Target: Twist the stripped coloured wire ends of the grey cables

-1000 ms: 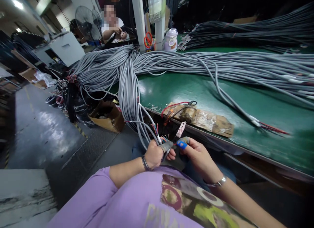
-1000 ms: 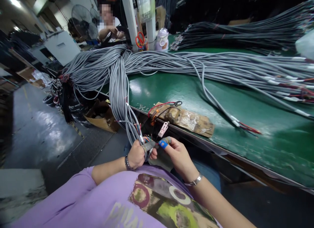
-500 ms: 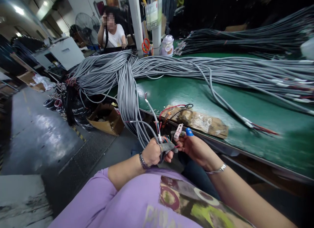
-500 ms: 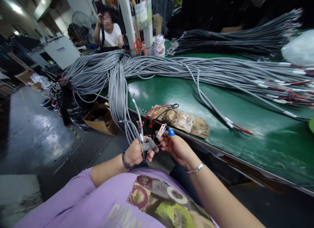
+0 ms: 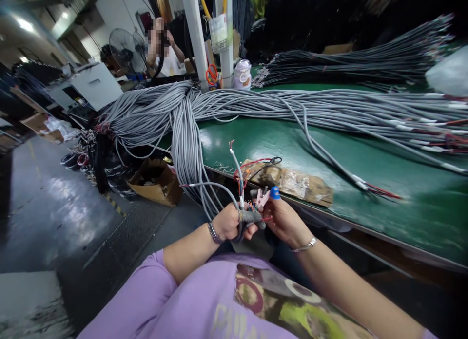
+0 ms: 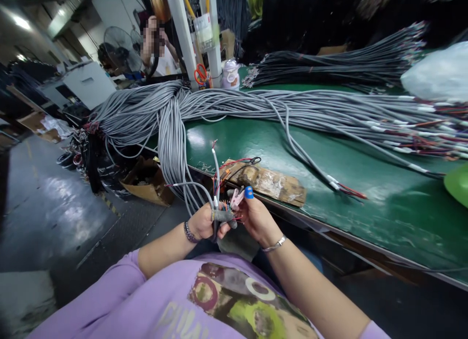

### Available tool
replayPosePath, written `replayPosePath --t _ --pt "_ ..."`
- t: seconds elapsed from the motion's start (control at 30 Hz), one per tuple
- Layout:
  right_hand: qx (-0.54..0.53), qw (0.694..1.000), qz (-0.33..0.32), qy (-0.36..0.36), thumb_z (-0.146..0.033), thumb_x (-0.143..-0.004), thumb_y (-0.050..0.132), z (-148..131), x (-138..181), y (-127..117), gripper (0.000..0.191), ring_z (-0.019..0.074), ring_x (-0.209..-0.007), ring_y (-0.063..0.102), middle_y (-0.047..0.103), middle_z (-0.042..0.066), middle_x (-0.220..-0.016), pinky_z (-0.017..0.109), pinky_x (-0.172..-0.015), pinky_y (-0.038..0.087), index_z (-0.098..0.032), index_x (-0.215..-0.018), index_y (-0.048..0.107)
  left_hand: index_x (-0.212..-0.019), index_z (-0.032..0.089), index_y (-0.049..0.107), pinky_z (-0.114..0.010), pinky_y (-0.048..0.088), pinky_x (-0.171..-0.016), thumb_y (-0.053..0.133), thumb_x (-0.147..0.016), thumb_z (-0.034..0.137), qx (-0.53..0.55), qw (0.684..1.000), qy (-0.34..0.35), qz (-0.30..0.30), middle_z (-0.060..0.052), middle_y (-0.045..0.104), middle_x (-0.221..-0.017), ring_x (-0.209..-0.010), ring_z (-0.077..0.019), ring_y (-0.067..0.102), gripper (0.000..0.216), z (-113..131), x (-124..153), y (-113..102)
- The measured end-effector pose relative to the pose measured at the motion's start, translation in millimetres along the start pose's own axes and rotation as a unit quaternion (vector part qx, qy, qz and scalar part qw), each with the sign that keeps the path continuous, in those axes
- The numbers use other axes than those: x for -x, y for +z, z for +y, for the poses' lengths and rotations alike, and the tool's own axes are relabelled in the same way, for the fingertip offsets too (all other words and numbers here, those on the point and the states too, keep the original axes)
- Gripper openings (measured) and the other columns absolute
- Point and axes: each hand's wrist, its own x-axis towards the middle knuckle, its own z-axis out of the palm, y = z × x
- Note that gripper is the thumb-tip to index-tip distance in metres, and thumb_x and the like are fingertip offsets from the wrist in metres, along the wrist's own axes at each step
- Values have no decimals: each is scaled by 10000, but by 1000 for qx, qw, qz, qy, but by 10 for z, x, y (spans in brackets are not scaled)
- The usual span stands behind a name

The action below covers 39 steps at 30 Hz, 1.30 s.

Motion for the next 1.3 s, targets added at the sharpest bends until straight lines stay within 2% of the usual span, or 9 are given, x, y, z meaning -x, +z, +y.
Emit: replayPosePath --t 0.07,0.2,0.37,0.6,0.8,0.93,1.13,1.3 --pt "-35 999 -12 18 -780 -693 544 -7 -16 7 571 207 -574 584 602 42 -583 330 -527 473 -212 -708 603 -777 124 608 -197 355 -343 809 -517 434 -5 1000 -13 -3 1 563 -469 -351 -89 466 452 25 -16 6" --pt "-55 998 9 1 -735 -689 605 7 -33 -1 537 231 -648 634 628 53 -590 334 -558 515 -200 -732 629 -707 121 596 -193 339 -322 814 -497 432 -9 1000 -20 -12 -10 577 -478 -338 -84 462 434 47 -42 11" --pt "-73 997 28 1 -698 -695 636 17 -42 10 496 202 -586 601 622 43 -591 318 -533 503 -202 -723 629 -655 114 599 -196 347 -318 804 -508 443 -21 999 -40 -21 -12 557 -442 -319 -86 456 414 26 -57 -19" --pt "-152 987 -7 59 -697 -688 644 21 30 -26 493 140 -514 535 602 10 -599 264 -489 475 -204 -704 628 -655 115 601 -196 364 -324 792 -525 478 -38 999 -17 -12 -10 553 -432 -318 -90 466 430 -20 39 2" --pt "-168 982 -27 87 -618 -678 718 -17 103 -45 454 111 -567 541 651 15 -712 222 -510 478 -188 -821 693 -645 110 591 -217 397 -342 793 -538 507 -32 998 26 50 -16 562 -442 -328 -102 479 458 -178 170 62" --pt "-136 988 -38 57 -497 -684 775 -41 107 -18 325 101 -548 514 615 -6 -632 209 -505 461 -189 -743 690 -689 120 594 -217 404 -355 777 -585 503 -9 994 63 87 -1 571 -454 -334 -101 484 436 -206 177 94" --pt "-134 990 -24 39 -573 -703 724 -7 61 -29 395 109 -523 522 618 -2 -614 237 -508 458 -181 -721 682 -710 104 620 -207 398 -355 765 -621 480 -2 989 96 110 -3 572 -465 -344 -101 497 413 -163 127 159" --pt "-121 991 -45 38 -573 -764 663 -9 35 -23 394 177 -533 574 650 39 -615 324 -539 471 -179 -759 678 -719 111 611 -201 396 -352 776 -615 478 3 986 101 135 2 571 -469 -348 -94 490 416 -157 84 203"
